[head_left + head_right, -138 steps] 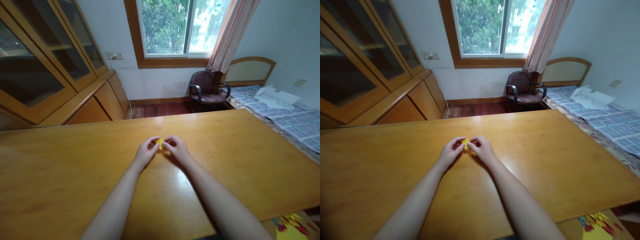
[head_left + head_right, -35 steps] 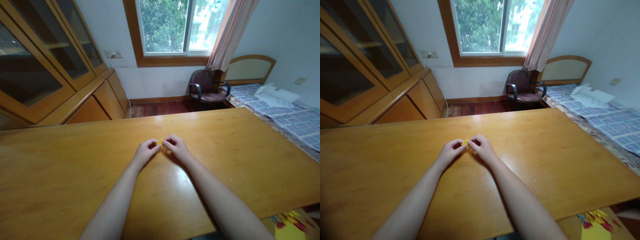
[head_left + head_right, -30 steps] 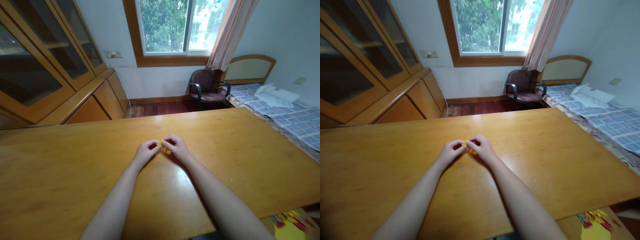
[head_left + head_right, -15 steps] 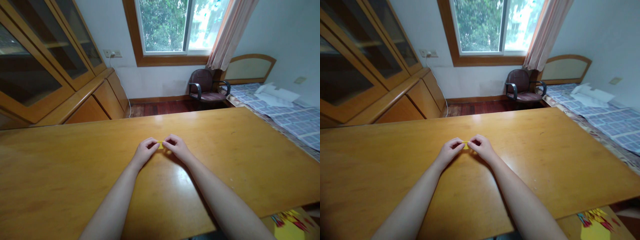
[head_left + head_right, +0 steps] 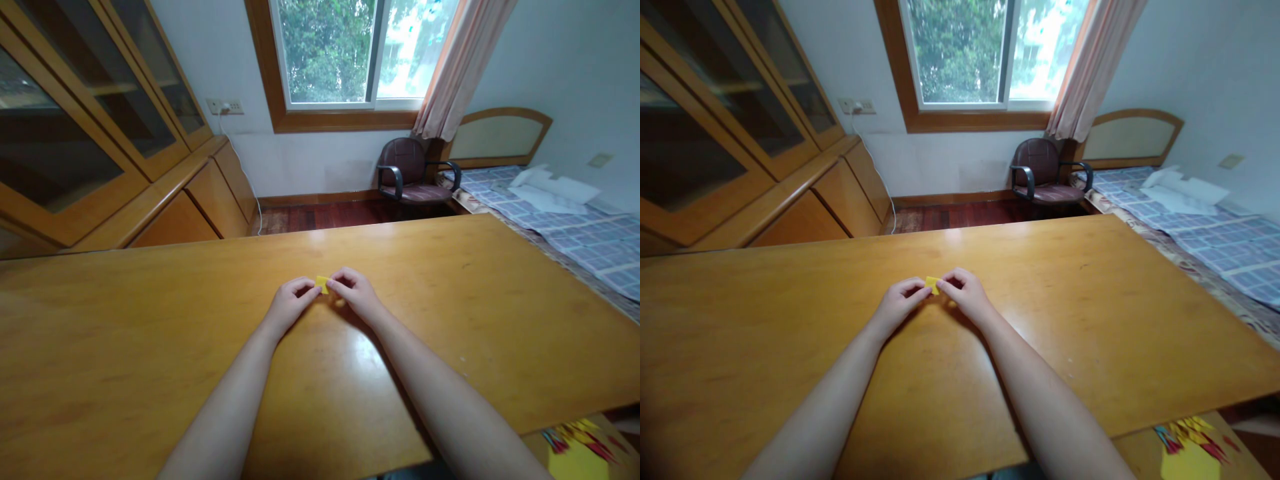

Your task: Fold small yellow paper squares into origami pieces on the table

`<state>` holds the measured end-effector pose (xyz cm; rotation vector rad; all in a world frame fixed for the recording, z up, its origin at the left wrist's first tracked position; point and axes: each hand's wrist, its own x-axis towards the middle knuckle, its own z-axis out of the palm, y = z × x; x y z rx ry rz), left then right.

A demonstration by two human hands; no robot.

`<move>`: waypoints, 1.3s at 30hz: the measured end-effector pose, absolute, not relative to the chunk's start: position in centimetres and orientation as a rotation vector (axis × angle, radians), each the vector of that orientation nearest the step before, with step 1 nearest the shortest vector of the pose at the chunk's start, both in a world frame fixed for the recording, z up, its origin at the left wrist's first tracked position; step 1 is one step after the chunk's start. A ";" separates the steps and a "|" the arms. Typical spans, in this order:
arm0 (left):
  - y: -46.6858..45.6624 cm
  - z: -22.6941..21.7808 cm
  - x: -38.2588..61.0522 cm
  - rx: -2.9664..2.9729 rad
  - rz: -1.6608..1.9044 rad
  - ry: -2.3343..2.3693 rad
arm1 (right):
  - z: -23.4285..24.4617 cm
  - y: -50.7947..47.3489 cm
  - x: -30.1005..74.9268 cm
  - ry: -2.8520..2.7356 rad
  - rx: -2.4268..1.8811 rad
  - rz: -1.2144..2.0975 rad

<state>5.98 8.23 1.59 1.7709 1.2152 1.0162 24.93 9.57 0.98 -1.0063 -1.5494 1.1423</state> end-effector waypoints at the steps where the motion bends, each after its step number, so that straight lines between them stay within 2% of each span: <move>1: 8.3 1.5 5.9 1.758 1.022 1.209 | 1.0 9.6 24.9 -1.554 -1.006 1.144; 11: 8.1 1.9 6.1 1.833 0.956 1.208 | 1.1 9.5 24.8 -1.621 -1.012 1.106; 39: 8.4 1.3 6.0 1.728 1.083 1.273 | 0.9 9.7 24.8 -1.673 -1.015 1.124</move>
